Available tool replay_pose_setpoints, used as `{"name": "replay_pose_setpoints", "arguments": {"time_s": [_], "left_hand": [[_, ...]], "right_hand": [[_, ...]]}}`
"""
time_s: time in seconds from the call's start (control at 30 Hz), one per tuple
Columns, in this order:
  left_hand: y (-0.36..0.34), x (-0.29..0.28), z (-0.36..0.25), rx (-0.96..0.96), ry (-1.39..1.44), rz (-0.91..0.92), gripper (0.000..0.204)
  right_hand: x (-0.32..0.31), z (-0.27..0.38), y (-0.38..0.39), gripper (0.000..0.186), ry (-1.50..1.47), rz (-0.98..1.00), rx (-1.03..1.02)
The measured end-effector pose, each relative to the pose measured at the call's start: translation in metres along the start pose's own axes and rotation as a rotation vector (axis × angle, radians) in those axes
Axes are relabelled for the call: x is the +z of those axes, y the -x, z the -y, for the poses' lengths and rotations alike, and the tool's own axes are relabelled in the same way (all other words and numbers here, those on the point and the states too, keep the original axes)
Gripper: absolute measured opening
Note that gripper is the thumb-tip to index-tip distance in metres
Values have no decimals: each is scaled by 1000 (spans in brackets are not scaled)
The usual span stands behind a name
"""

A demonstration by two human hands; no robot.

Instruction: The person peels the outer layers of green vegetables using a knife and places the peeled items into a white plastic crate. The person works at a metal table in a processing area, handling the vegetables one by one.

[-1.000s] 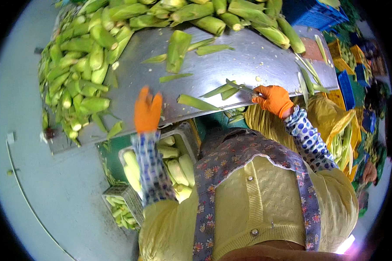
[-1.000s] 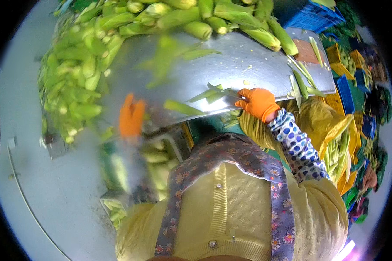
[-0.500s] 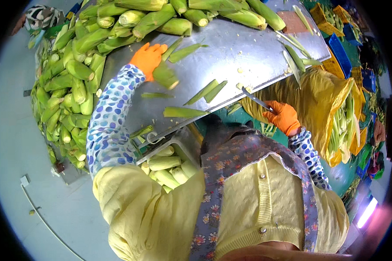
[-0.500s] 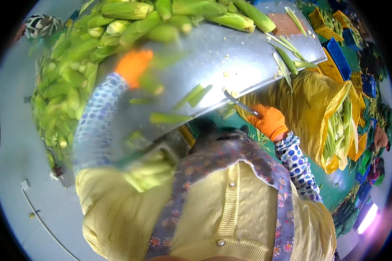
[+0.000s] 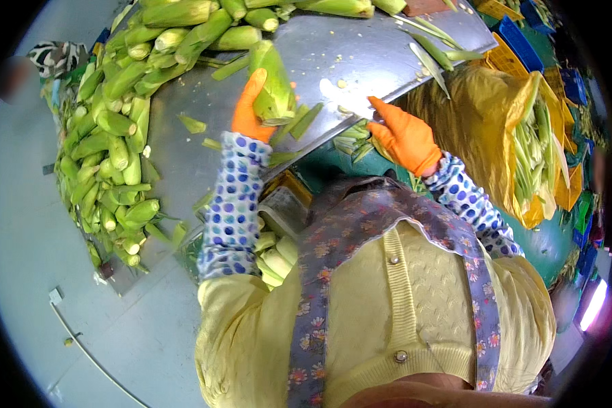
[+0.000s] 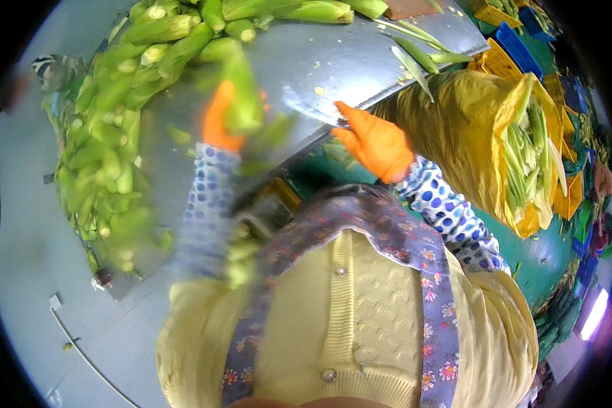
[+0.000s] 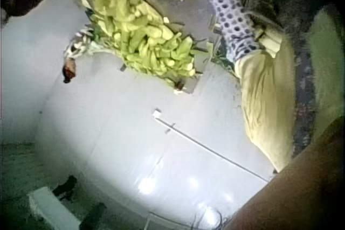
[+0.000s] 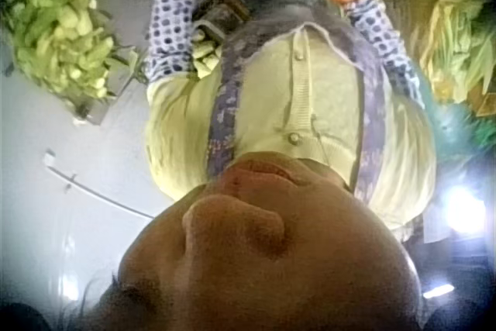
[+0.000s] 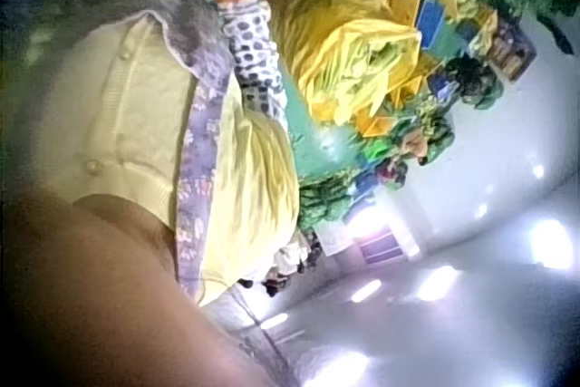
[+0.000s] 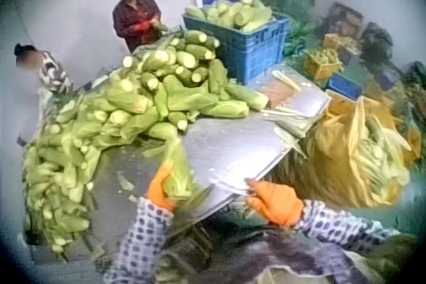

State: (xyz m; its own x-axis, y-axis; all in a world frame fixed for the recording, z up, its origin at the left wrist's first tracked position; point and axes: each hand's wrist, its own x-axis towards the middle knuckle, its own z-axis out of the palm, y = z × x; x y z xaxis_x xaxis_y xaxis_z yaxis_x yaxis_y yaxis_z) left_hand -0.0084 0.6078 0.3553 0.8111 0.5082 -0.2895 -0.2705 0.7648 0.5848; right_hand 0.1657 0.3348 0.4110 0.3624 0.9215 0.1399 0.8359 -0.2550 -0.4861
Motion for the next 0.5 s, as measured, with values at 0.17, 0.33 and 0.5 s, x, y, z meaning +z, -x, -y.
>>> {"name": "replay_pose_setpoints", "arguments": {"time_s": [0.17,0.33,0.5], "left_hand": [[11,98,79,-91,403,78,47],[20,162,134,-67,97,169,49],[1,204,185,-376,431,134,51]], "right_hand": [[-24,11,20,72,-111,30,-91],[-59,-19,57,80,-67,-12,-47],[-75,-63,90,66,-305,-241,49]]}}
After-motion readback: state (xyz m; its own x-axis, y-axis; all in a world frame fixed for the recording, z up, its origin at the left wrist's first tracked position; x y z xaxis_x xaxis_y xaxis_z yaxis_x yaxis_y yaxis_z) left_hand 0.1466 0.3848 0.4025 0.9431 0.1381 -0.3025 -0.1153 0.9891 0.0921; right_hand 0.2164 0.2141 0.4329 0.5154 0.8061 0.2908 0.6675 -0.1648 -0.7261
